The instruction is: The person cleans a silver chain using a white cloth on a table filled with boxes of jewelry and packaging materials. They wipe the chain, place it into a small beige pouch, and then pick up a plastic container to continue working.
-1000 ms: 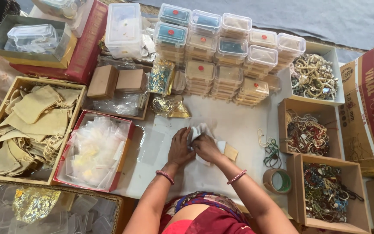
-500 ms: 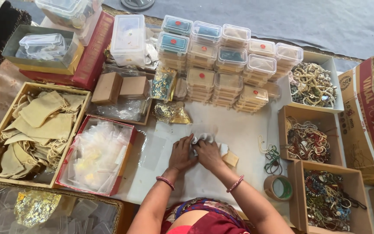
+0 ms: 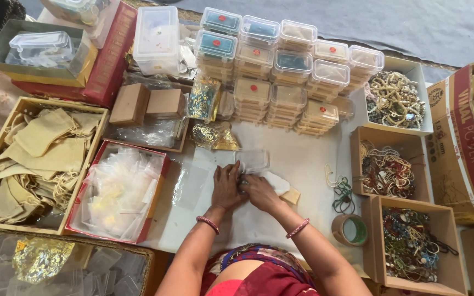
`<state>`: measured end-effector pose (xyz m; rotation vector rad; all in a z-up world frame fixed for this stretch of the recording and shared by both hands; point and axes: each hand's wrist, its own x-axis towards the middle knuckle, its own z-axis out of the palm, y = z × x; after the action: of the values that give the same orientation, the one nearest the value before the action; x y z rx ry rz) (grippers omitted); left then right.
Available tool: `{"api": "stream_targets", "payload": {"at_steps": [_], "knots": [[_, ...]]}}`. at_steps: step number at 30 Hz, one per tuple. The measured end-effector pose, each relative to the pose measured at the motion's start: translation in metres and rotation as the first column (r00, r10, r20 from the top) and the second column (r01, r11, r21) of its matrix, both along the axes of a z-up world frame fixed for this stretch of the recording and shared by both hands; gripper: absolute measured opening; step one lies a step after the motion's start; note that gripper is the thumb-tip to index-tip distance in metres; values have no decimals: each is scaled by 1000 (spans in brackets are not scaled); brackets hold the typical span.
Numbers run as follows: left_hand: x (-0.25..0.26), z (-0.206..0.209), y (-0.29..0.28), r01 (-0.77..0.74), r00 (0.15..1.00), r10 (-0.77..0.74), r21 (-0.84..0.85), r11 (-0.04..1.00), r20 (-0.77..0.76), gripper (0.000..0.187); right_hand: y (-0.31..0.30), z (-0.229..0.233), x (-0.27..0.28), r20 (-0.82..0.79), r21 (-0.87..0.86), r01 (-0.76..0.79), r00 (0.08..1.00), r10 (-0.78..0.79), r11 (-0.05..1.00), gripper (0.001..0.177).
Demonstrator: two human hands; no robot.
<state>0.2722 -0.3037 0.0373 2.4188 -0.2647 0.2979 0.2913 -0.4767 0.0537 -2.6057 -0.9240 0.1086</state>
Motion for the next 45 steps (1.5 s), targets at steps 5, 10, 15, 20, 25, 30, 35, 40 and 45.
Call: {"api": "stream_targets", "payload": {"at_steps": [5,10,15,20,25,30,35,40,45], "knots": [[-4,0,-1,-14,999,16,56,998,-46,112,2,6,-9,25,-15,-36,999,36,999,39],[0,-15,2,-3,1000,3,116,993,1,103,18,-14,-4,180,-173,256,958,-225,951,40],[3,8,4,58,995,-55,26,998,-84,107,3,17,2,55,-36,5,998,-3,999,37],[3,-8,3,70,987,-65,30,997,-146,108,16,10,-10,177,-193,96,982,-62,977,40],[0,-1,3,88,989,-78,74,993,-128,112,28,-10,15,117,-554,352,930,-348,754,32],[1,-6,5,93,990,-86,58,994,-111,114,22,-10,27,-165,-485,275,904,-395,830,30],[3,-19,5,97,991,-90,75,992,-98,120,28,43,22,-291,-352,242,889,-352,904,34],[-3,6,8,97,986,-94,14,995,-134,117,1,9,30,-501,367,364,853,-148,856,41],[-7,17,4,116,986,-104,89,989,-130,104,3,54,25,-130,124,628,778,-615,769,37]]}}
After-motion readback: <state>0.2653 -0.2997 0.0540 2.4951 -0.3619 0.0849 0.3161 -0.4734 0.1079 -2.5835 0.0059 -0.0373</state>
